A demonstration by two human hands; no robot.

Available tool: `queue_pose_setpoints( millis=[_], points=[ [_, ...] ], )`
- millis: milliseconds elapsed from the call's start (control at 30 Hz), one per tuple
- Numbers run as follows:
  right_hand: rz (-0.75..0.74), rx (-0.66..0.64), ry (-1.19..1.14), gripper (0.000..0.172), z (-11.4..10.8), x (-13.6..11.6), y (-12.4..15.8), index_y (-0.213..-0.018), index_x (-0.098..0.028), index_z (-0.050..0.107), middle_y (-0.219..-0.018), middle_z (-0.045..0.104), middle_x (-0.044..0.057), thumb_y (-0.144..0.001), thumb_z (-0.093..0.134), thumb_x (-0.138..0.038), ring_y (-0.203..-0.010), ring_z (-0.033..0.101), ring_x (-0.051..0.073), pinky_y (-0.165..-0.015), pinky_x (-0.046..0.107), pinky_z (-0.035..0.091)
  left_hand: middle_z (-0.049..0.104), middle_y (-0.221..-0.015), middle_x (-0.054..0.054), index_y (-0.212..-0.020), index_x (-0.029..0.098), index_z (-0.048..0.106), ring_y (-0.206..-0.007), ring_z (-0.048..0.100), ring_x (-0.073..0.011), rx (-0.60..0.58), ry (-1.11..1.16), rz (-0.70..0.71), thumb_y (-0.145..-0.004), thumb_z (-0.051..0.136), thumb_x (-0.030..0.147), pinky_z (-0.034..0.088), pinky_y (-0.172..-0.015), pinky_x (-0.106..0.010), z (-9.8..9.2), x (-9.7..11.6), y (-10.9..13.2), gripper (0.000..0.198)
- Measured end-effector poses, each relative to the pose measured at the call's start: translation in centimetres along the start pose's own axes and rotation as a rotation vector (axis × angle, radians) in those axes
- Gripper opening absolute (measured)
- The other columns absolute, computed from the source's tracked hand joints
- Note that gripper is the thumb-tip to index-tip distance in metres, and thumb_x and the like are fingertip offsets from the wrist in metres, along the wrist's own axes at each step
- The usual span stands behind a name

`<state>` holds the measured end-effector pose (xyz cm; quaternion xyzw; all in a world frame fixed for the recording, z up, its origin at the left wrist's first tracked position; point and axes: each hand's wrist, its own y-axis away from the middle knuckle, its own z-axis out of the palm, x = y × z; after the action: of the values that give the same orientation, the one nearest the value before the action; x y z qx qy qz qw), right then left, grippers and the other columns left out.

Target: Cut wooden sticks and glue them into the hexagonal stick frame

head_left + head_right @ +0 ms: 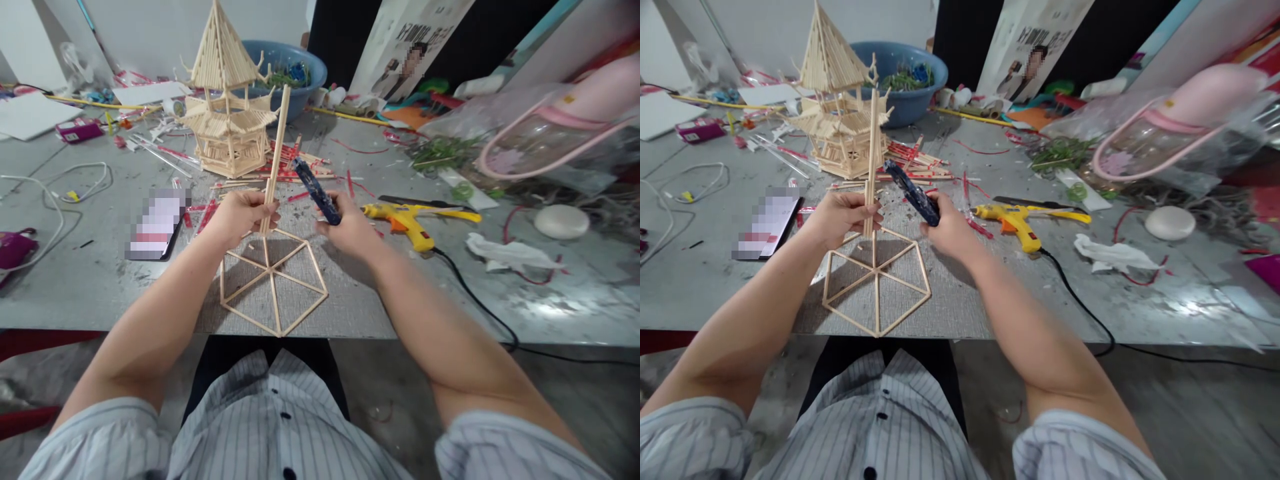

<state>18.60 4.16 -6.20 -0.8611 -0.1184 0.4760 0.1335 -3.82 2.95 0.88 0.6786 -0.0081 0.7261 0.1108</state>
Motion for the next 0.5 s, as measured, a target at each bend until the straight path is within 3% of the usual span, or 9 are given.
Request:
queue_pose_setpoints(
  millis=[233,500],
  points=[
    [-0.058,-0.156,0.148,0.061,-2.3,-0.3,-0.5,-0.117,-0.028,0.06,-0.124,0.065,0.008,-0.058,0.065,-0.011,-0.117,0.06,0.034,-0.105,0.056,0.045,0.067,-0.055,-0.005,-0.067,0.009,0.069,-0.046,0.062,-0.0121,-0.063,-0.076,-0.037,-0.078,0.071,0.004,0.049,-0.048,-0.02,-0.3,0.3,0.1,0.012],
    [-0.028,-0.13,0.197,0.062,-2.5,-0.9,-0.4,-0.119,-0.026,0.059,-0.122,0.067,0.009,-0.059,0.061,-0.01,-0.113,0.062,0.035,-0.101,0.056,0.048,0.064,-0.052,-0.002,-0.073,0.01,0.07,-0.041,0.057,-0.0095,-0.059,-0.05,-0.002,-0.083,0.066,0.006,0.048,-0.046,-0.019,-0.2,0.1,0.0,0.011]
  ],
)
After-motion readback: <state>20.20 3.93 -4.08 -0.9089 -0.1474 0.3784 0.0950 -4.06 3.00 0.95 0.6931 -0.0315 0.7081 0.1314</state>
